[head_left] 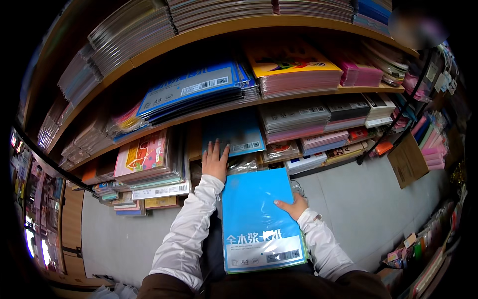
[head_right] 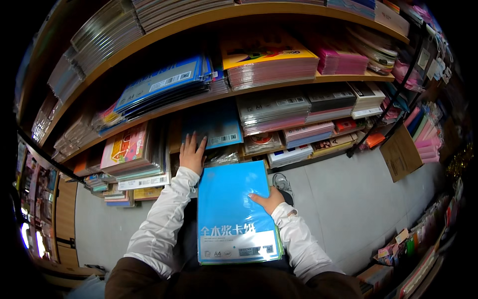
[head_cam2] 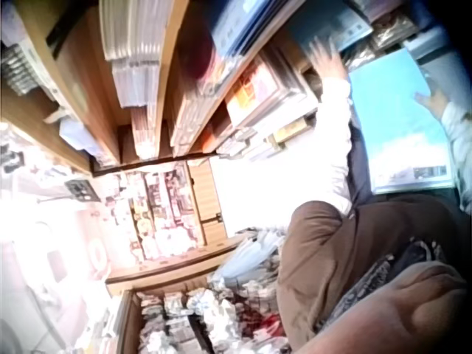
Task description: The person sits on the floor in front of a shelf and organizes stacks of A4 paper pads. They repeatedly pick up blue and green pads from the shelf, hold them, and place them back in a specific order.
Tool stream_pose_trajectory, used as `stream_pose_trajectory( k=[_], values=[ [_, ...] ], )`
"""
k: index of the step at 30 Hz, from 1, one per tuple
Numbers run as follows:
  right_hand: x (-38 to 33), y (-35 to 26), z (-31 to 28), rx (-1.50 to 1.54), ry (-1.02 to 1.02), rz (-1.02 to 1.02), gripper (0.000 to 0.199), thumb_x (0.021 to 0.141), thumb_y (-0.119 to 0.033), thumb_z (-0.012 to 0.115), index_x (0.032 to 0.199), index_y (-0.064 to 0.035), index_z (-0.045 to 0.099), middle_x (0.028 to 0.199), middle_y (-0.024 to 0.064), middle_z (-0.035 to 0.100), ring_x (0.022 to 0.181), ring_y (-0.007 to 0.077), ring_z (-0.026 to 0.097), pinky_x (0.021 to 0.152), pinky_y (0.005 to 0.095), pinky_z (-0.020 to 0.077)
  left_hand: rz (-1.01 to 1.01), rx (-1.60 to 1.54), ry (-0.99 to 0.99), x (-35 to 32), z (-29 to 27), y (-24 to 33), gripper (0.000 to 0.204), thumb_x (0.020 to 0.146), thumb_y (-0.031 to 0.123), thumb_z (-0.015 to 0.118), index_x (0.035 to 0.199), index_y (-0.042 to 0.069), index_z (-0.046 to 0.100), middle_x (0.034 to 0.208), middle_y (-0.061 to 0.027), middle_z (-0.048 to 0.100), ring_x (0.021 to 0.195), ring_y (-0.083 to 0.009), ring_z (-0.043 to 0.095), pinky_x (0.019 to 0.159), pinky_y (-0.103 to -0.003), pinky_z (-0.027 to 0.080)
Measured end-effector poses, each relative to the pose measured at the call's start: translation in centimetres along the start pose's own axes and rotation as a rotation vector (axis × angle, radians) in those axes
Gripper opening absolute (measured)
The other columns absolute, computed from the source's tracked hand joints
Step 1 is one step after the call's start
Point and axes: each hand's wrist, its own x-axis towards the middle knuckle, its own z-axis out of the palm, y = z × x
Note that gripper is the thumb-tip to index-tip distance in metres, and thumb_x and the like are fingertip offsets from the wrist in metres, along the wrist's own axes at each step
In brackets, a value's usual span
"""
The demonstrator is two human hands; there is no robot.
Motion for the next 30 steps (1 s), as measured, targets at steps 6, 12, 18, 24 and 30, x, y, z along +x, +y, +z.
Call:
stream_pose_trajectory(
  k=[6, 12, 18, 24, 30],
  values=[
    [1.4, 1.4, 0.1, 0.000, 0.053, -0.065, 0.050, 0.069, -0.039, 0.067, 0.094, 0.0035, 0.056, 0.088, 0.0164, 0.061, 0.078, 0.0227, 0.060, 0.070, 0.0297, 0.0468, 0.021, -0.064, -0.060, 1.4, 0.2, -0.6, 0.038, 0.078, 0.005, 0.044, 0.116, 0.010, 0.047, 0.124, -0.0123, 0.044, 0.115, -0.0283, 0.041, 0.092, -0.035, 0.037],
    [2.3, 3.3, 0.3, 0.067, 0.055, -0.083, 0.051, 0.069, -0.038, 0.067, 0.096, 0.0038, 0.056, 0.087, 0.0161, 0.061, 0.077, 0.0222, 0.060, 0.069, 0.0294, 0.0468, 0.078, -0.126, -0.133, 0.9, -0.3, -1.6, 0.043, 0.077, 0.005, 0.049, 0.119, 0.011, 0.045, 0.127, -0.0119, 0.041, 0.116, -0.0304, 0.039, 0.093, -0.036, 0.036],
    [1.7, 2.0, 0.4, 0.096, 0.036, -0.092, 0.050, 0.070, -0.037, 0.067, 0.095, 0.0052, 0.056, 0.087, 0.0165, 0.061, 0.077, 0.0218, 0.060, 0.070, 0.0292, 0.0468, 0.111, 0.039, 0.015, 1.9, -0.5, -2.0, 0.045, 0.076, 0.018, 0.055, 0.119, 0.013, 0.043, 0.130, -0.0134, 0.036, 0.118, -0.0309, 0.036, 0.093, -0.040, 0.034],
    [2.0, 2.3, 0.7, 0.061, 0.059, -0.063, 0.053, 0.069, -0.039, 0.067, 0.095, 0.0060, 0.055, 0.087, 0.0171, 0.061, 0.077, 0.0225, 0.060, 0.071, 0.0295, 0.0467, 0.055, 0.103, -0.073, 1.4, 2.0, -2.0, 0.044, 0.080, 0.022, 0.053, 0.121, 0.015, 0.042, 0.125, -0.0154, 0.041, 0.114, -0.0324, 0.041, 0.091, -0.040, 0.036],
    [2.7, 3.9, 0.8, 0.037, 0.083, -0.054, 0.060, 0.068, -0.044, 0.067, 0.096, 0.0071, 0.053, 0.087, 0.0182, 0.060, 0.078, 0.0233, 0.060, 0.071, 0.0301, 0.0467, 0.080, -0.166, -0.080, 1.2, -0.1, -2.2, 0.036, 0.081, 0.015, 0.049, 0.117, 0.014, 0.048, 0.122, -0.0141, 0.046, 0.112, -0.0295, 0.044, 0.089, -0.040, 0.038]
  ],
)
